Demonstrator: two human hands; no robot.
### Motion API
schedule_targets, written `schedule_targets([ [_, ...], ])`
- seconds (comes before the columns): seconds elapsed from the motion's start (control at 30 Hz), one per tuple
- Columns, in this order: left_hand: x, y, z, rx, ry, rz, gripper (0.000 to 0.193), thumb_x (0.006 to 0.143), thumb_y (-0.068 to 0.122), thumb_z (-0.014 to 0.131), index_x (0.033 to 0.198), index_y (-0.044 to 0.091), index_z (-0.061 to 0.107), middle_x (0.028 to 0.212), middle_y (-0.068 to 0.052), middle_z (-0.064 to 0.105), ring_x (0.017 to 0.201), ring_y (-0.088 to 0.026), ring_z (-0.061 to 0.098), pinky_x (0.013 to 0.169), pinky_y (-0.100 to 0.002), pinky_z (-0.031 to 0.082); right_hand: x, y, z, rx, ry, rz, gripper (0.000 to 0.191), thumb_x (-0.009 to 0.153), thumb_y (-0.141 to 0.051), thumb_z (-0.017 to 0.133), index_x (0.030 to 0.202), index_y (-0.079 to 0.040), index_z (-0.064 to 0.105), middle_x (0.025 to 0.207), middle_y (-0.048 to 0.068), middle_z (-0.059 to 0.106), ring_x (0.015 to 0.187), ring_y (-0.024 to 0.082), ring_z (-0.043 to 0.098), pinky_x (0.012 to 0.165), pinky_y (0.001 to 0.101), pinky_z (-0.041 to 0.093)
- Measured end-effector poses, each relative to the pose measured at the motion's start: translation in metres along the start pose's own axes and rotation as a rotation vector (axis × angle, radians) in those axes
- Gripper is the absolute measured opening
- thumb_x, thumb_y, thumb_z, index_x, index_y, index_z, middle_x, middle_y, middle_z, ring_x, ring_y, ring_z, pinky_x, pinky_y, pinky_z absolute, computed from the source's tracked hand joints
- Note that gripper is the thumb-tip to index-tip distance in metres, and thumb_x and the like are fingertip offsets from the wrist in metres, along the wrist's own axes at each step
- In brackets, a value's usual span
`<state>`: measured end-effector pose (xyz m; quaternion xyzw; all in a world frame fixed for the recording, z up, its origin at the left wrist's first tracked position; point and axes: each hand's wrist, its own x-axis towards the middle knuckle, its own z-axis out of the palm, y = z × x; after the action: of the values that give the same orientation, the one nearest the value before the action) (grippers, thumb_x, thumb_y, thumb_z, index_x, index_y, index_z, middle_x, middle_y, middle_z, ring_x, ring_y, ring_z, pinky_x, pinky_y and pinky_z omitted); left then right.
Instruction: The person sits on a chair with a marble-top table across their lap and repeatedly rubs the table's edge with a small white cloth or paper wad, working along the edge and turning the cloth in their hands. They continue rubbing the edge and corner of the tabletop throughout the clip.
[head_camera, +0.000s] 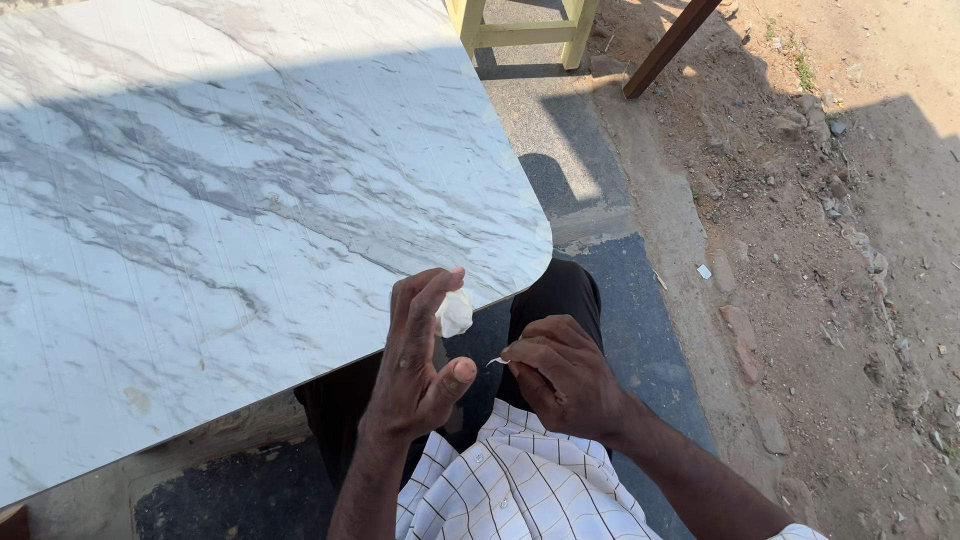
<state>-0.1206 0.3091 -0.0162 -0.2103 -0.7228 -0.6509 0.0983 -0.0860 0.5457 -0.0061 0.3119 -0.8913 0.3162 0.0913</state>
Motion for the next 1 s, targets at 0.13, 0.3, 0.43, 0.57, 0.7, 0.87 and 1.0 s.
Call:
schedule_targets([
  [0.13, -0.013, 0.008, 0.017, -0.056, -0.052, 0.01, 0.092, 0.099, 0.08, 0.039, 0.161, 0.012, 0.037, 0.144, -0.017, 0.047, 0.135, -0.029, 0.049, 0.103, -0.05, 0.05, -0.003, -0.01, -0.009, 0.569, -0.168, 0.26, 0.027, 0.099, -0.007, 0.067, 0.124, -0.002, 0.06, 0.112, 0.011, 0.074, 0.11, 0.019, 0.074, 0.094, 0.0383, 0.063],
  [0.3, -0.013, 0.012, 0.04, 0.064, -0.071, -0.051, 0.053, 0.104, 0.042, 0.065, 0.143, 0.007, 0.056, 0.097, -0.005, 0.067, 0.088, -0.014, 0.065, 0.076, -0.031, 0.055, 0.0, -0.016, -0.035, 0.892, 0.034, 0.542, 0.032, 0.098, -0.012, 0.063, 0.127, -0.002, 0.057, 0.119, 0.013, 0.074, 0.109, 0.019, 0.073, 0.095, 0.0376, 0.061],
  [0.43, -0.003, 0.006, 0.033, 0.045, 0.2, -0.104, 0.025, 0.108, 0.022, 0.06, 0.121, 0.004, 0.07, 0.086, -0.003, 0.069, 0.074, -0.009, 0.065, 0.062, -0.024, 0.052, 0.038, 0.012, -0.057, 0.15, -0.044, 0.487, 0.036, 0.094, -0.019, 0.073, 0.126, -0.006, 0.063, 0.113, 0.008, 0.075, 0.109, 0.016, 0.073, 0.097, 0.0347, 0.06],
  [0.57, 0.017, -0.01, 0.003, 0.056, 0.289, -0.087, 0.03, 0.106, 0.027, 0.064, 0.091, 0.001, 0.068, 0.084, -0.004, 0.069, 0.069, -0.009, 0.061, 0.06, -0.026, 0.048, 0.072, 0.035, -0.047, -0.047, -0.258, 0.088, 0.039, 0.088, -0.016, 0.078, 0.122, -0.004, 0.062, 0.116, 0.013, 0.069, 0.113, 0.028, 0.064, 0.094, 0.0387, 0.054],
  [0.7, 0.03, -0.021, -0.012, 0.015, 0.368, -0.124, 0.043, 0.112, 0.035, 0.054, 0.089, 0.003, 0.068, 0.08, -0.003, 0.068, 0.072, -0.009, 0.059, 0.063, -0.027, 0.045, 0.08, 0.042, -0.033, -0.154, -0.259, -0.054, 0.029, 0.088, -0.012, 0.076, 0.113, -0.006, 0.063, 0.113, 0.008, 0.071, 0.108, 0.026, 0.067, 0.092, 0.0368, 0.056],
  [0.87, 0.029, -0.021, -0.014, -0.033, 0.351, -0.168, 0.048, 0.114, 0.04, 0.048, 0.089, 0.005, 0.07, 0.079, -0.001, 0.067, 0.07, -0.008, 0.056, 0.061, -0.027, 0.044, 0.078, 0.042, -0.036, -0.114, -0.31, 0.108, 0.025, 0.091, -0.012, 0.076, 0.113, -0.007, 0.064, 0.105, 0.005, 0.071, 0.103, 0.022, 0.069, 0.089, 0.0351, 0.058],
  [1.0, 0.03, -0.022, -0.013, -0.024, 0.319, -0.205, 0.046, 0.111, 0.039, 0.05, 0.086, 0.006, 0.071, 0.075, -0.002, 0.066, 0.064, -0.009, 0.053, 0.056, -0.029, 0.041, 0.078, 0.042, -0.044, -0.067, -0.223, 0.045, 0.037, 0.088, -0.011, 0.076, 0.12, -0.001, 0.063, 0.115, 0.014, 0.068, 0.11, 0.029, 0.065, 0.093, 0.0393, 0.055],
])
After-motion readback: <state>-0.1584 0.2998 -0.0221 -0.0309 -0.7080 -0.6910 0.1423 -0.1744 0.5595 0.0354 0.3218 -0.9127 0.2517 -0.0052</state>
